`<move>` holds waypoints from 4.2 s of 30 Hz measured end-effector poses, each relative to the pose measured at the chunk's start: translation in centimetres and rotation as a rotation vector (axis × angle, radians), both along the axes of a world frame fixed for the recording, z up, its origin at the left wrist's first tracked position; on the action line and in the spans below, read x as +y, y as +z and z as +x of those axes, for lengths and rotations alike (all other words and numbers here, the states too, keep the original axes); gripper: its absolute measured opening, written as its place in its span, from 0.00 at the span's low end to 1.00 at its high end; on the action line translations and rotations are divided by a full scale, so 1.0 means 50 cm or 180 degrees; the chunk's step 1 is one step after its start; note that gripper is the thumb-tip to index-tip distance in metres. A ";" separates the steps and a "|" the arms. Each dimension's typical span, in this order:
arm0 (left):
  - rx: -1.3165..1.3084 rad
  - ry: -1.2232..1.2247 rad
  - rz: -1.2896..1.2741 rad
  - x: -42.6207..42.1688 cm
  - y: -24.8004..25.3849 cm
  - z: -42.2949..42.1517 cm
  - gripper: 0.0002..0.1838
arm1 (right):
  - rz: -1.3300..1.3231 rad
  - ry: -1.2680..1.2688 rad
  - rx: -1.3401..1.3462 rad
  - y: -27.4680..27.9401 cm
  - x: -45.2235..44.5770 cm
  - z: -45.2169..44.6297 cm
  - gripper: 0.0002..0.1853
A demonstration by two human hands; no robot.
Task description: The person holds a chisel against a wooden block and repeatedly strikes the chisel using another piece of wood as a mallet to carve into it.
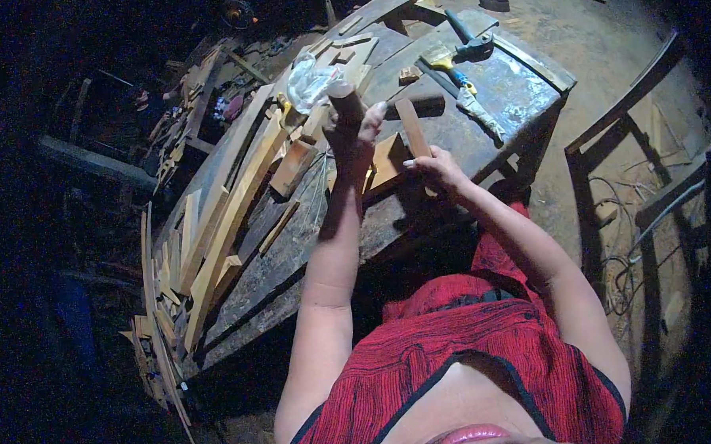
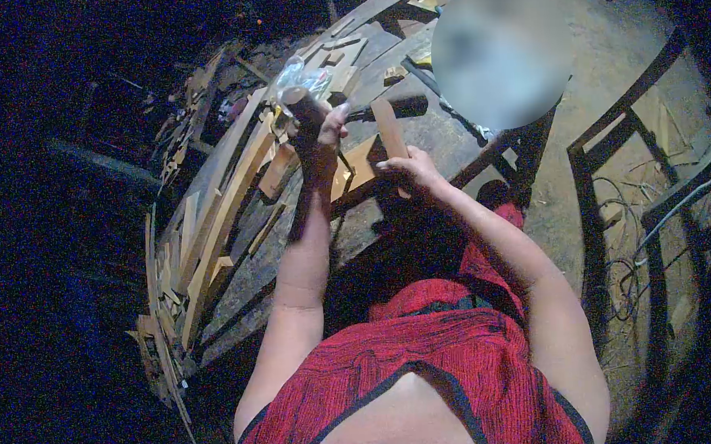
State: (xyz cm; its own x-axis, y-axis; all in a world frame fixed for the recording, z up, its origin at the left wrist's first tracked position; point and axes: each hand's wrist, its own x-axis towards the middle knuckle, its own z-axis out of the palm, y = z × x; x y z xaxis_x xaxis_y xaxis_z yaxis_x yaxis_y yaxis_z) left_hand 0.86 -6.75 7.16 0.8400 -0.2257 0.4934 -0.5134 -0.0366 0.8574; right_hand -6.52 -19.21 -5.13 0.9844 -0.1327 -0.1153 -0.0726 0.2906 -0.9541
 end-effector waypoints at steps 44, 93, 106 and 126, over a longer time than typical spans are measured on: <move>-0.1938 0.0010 0.1156 -0.041 0.009 -0.026 0.20 | -0.2849 -0.0085 -0.1266 0.361 -0.147 -0.140 0.29; 0.0459 -0.0011 -0.1472 0.140 0.006 0.028 0.09 | -0.1301 0.0710 -0.2862 0.615 0.127 -0.030 0.34; -0.0054 0.0675 -0.0414 0.115 -0.019 0.061 0.04 | -0.2422 0.0870 -0.2433 0.653 0.174 0.056 0.16; -0.0293 0.0346 0.0125 0.120 0.014 0.027 0.16 | -0.3182 0.0903 -0.1882 0.660 0.119 0.002 0.34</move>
State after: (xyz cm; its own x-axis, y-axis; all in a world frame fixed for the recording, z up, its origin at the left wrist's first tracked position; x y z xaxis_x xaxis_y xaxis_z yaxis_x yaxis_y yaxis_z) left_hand 2.23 -0.75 7.87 0.8122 -0.1566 0.5619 -0.5809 -0.1288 0.8037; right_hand -6.40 -13.25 27.86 0.8589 0.3249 0.3960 0.5121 -0.5548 -0.6557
